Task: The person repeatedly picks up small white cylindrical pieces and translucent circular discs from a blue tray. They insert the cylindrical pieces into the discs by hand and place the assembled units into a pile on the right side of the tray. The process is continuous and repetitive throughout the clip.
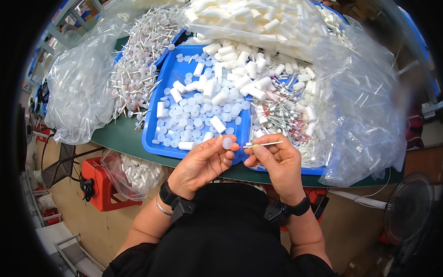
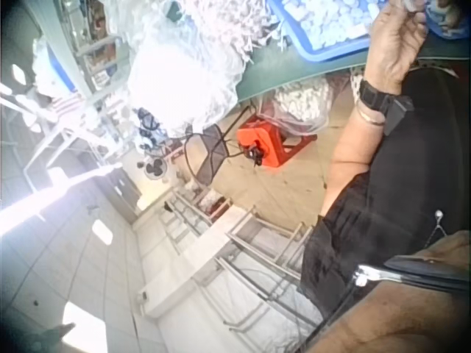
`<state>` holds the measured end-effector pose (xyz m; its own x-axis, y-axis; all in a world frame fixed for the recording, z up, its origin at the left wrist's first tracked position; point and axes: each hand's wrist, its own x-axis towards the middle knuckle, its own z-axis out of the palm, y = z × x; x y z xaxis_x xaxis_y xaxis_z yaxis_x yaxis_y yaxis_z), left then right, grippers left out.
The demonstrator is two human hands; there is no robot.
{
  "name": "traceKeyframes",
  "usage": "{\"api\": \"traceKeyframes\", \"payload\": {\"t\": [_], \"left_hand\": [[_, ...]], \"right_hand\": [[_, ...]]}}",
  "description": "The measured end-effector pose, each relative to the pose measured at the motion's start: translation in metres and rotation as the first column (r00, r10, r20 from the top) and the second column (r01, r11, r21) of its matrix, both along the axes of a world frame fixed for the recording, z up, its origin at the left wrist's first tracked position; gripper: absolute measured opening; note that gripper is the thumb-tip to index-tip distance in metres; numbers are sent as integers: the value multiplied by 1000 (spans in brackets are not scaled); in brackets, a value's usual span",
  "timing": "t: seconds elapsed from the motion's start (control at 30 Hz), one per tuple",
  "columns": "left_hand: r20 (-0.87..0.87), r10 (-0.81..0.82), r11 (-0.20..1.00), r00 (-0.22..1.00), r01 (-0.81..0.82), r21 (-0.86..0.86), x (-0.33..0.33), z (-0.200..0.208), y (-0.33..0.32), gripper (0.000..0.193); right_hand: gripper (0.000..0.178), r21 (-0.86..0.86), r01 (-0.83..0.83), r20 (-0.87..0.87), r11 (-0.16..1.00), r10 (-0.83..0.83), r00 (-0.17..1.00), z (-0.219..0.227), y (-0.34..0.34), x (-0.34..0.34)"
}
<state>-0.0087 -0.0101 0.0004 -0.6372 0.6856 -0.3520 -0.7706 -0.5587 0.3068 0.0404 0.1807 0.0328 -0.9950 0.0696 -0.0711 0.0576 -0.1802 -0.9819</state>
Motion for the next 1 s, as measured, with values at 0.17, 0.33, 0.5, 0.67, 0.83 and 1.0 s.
{"api": "traceKeyframes", "payload": {"t": [0.17, 0.33, 0.5, 0.67, 0.83, 1.0], "left_hand": [[15, -32, 998, 999, 31, 48, 3, -3, 2, 31], [10, -45, 997, 999, 44, 69, 4, -4, 4, 31], [25, -47, 997, 999, 45, 66, 3, -4, 4, 33], [41, -16, 999, 999, 15, 31, 3, -7, 5, 35], [47, -18, 998, 999, 15, 59, 3, -6, 6, 36], [69, -8, 996, 998, 2, 86, 4, -8, 5, 37]], "right_hand": [[14, -18, 40, -5, 999, -40, 999, -2, -1, -2], [15, -23, 74, 8, 997, -74, 997, -3, -1, -4], [15, -38, 78, 22, 996, -78, 997, -3, -1, -4], [14, 20, 3, -23, 1000, -3, 1000, -4, 0, -1], [13, -13, 17, -25, 1000, -17, 1000, -4, 1, -1], [13, -30, 26, -26, 999, -27, 999, -5, 1, -1]]}}
